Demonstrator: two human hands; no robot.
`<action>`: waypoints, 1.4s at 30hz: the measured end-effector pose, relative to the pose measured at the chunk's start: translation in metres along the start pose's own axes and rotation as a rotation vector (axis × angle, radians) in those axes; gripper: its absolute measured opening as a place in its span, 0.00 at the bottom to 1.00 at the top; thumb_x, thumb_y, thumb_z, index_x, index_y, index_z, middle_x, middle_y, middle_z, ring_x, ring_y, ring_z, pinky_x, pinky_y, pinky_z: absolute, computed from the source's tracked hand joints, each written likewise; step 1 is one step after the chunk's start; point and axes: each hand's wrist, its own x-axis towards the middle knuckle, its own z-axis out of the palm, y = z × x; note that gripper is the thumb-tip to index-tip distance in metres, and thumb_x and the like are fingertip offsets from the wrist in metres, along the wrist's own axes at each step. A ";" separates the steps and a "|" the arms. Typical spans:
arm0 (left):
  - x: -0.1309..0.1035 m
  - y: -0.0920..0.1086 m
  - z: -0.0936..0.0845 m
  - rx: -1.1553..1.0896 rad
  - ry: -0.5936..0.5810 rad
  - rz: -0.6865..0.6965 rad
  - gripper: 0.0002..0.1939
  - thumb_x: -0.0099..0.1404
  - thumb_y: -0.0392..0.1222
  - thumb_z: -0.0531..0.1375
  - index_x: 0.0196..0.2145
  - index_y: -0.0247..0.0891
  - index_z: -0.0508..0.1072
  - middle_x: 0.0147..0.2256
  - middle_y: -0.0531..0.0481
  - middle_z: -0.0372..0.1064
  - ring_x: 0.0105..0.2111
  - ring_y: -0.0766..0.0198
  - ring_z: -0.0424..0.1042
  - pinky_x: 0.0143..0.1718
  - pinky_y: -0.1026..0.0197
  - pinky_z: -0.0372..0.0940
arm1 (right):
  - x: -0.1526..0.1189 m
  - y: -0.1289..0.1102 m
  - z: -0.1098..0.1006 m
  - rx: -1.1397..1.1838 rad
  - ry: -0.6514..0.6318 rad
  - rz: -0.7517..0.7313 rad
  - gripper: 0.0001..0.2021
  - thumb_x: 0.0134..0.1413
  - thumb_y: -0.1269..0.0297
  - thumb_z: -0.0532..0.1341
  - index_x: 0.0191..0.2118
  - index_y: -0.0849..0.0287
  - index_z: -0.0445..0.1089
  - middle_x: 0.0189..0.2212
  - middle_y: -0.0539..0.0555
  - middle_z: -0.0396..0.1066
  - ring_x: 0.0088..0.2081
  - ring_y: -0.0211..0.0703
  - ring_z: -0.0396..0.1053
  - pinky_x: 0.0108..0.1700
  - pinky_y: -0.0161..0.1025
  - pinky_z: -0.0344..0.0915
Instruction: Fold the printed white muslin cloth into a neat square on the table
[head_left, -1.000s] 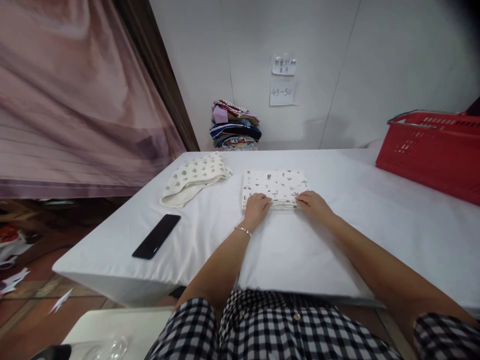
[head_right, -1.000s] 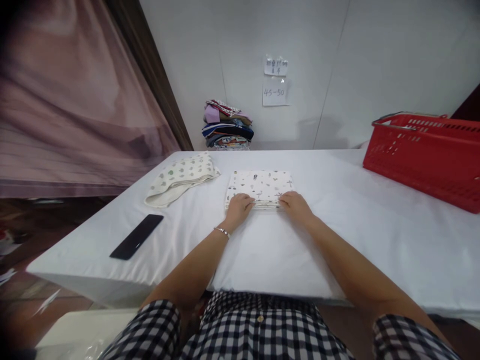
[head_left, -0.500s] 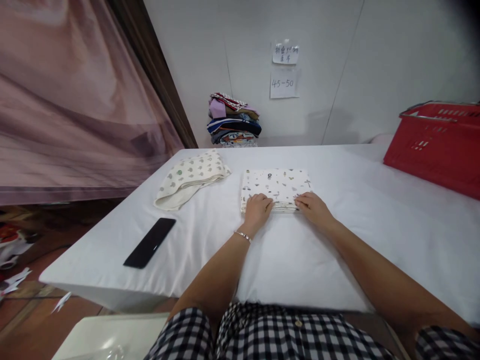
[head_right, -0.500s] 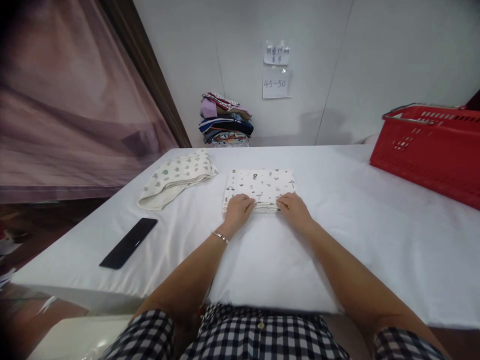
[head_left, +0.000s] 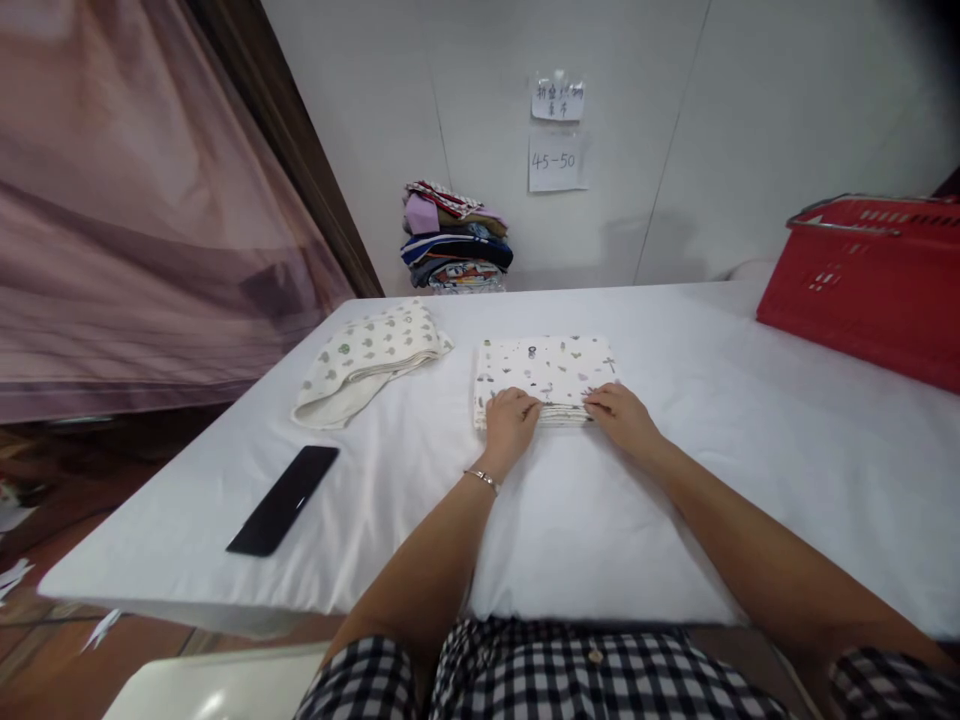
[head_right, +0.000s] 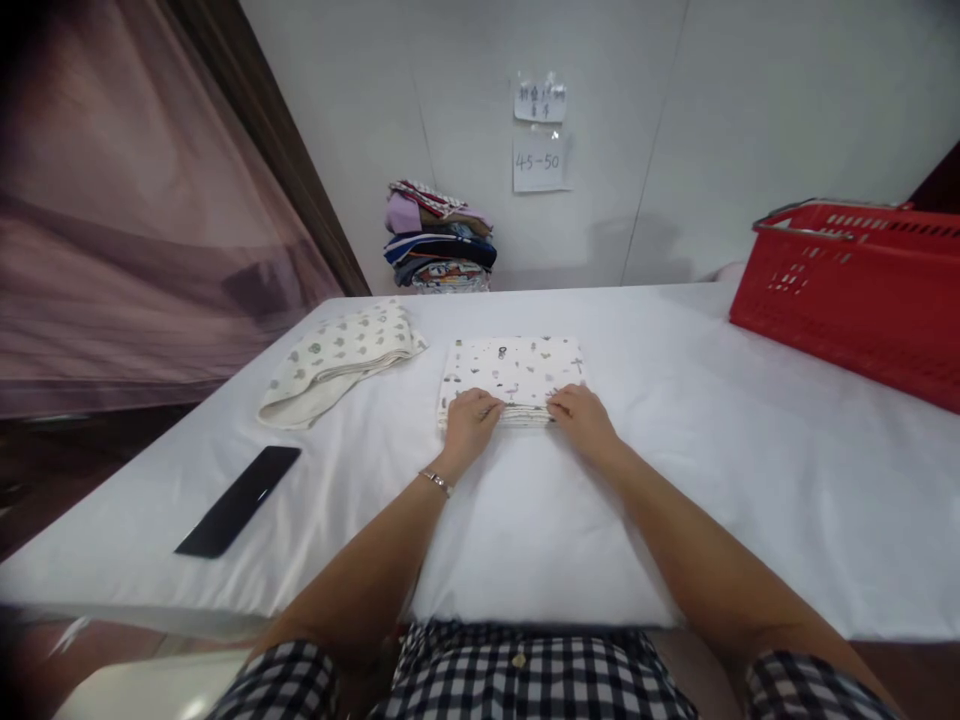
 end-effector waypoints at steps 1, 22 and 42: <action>0.000 0.000 0.000 -0.003 0.008 0.003 0.08 0.65 0.40 0.58 0.32 0.44 0.78 0.35 0.53 0.71 0.41 0.62 0.67 0.46 0.55 0.56 | 0.000 0.000 0.000 0.017 0.012 0.012 0.09 0.56 0.63 0.57 0.32 0.53 0.76 0.36 0.54 0.73 0.41 0.48 0.68 0.43 0.46 0.64; -0.003 -0.008 -0.001 0.116 -0.040 0.166 0.08 0.66 0.43 0.58 0.41 0.44 0.76 0.37 0.50 0.71 0.42 0.60 0.66 0.46 0.54 0.58 | -0.008 0.002 -0.002 0.052 0.079 -0.089 0.10 0.58 0.63 0.57 0.35 0.53 0.76 0.37 0.55 0.73 0.42 0.49 0.68 0.45 0.48 0.66; -0.002 -0.005 -0.003 0.092 -0.049 0.154 0.10 0.68 0.41 0.55 0.34 0.43 0.77 0.35 0.50 0.71 0.41 0.61 0.66 0.46 0.54 0.57 | -0.011 0.003 -0.003 0.026 0.088 -0.147 0.09 0.58 0.60 0.57 0.39 0.52 0.75 0.40 0.55 0.72 0.44 0.49 0.68 0.47 0.49 0.66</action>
